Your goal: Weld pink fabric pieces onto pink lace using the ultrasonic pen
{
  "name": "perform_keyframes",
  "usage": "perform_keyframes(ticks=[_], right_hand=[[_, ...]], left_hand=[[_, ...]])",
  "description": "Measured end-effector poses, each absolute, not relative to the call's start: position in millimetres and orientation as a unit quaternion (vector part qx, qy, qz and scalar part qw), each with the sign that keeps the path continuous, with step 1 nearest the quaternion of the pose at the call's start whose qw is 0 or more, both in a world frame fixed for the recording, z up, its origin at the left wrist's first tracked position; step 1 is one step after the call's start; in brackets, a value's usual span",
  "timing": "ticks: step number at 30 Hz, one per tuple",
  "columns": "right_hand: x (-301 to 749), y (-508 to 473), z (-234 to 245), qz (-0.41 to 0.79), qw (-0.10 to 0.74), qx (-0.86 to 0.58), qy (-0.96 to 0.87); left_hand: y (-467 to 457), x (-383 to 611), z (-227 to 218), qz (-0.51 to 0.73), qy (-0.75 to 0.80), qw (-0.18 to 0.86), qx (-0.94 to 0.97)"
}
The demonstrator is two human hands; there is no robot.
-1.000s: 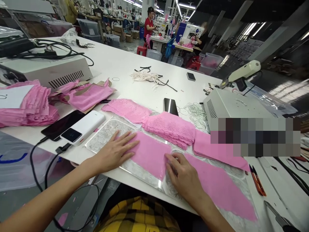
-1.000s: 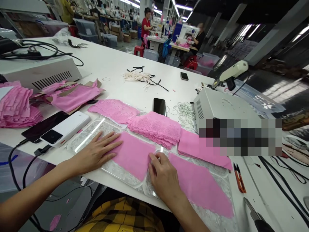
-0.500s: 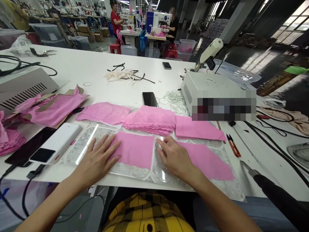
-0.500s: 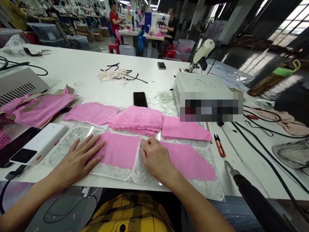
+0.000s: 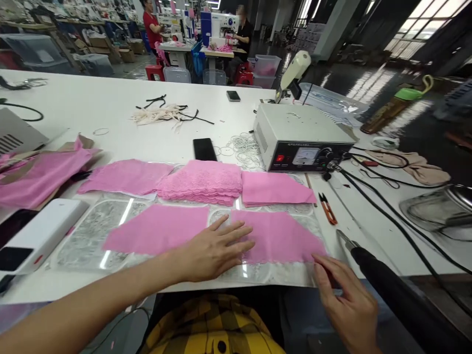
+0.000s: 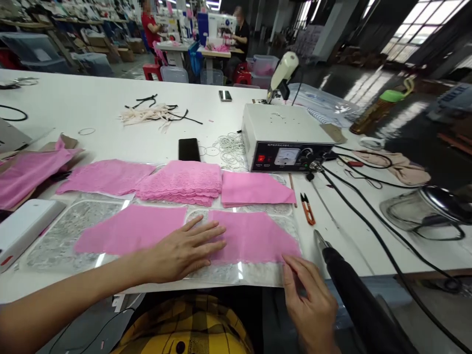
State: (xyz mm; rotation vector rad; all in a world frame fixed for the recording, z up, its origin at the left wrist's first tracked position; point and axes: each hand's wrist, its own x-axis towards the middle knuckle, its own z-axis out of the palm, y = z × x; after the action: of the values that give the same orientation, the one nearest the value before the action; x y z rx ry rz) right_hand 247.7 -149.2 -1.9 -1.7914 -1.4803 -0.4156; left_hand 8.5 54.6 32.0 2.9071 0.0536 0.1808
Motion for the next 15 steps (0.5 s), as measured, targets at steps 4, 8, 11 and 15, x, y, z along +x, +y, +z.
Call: perform_keyframes(ticks=[4, 8, 11, 15], right_hand=[[257, -169, -14, -0.175, 0.392, -0.734, -0.527], [262, -168, -23, -0.172, 0.394, -0.737, -0.522], [264, -164, -24, -0.171, 0.383, -0.743, -0.523], [267, -162, -21, -0.166, 0.374, -0.751, -0.517]], left_hand=[[64, 38, 31, 0.016, -0.032, 0.120, 0.992], [66, 37, 30, -0.006, -0.023, 0.115, 0.993], [66, 29, 30, -0.006, -0.003, 0.109, 0.994], [67, 23, 30, -0.028, 0.011, 0.096, 0.995]])
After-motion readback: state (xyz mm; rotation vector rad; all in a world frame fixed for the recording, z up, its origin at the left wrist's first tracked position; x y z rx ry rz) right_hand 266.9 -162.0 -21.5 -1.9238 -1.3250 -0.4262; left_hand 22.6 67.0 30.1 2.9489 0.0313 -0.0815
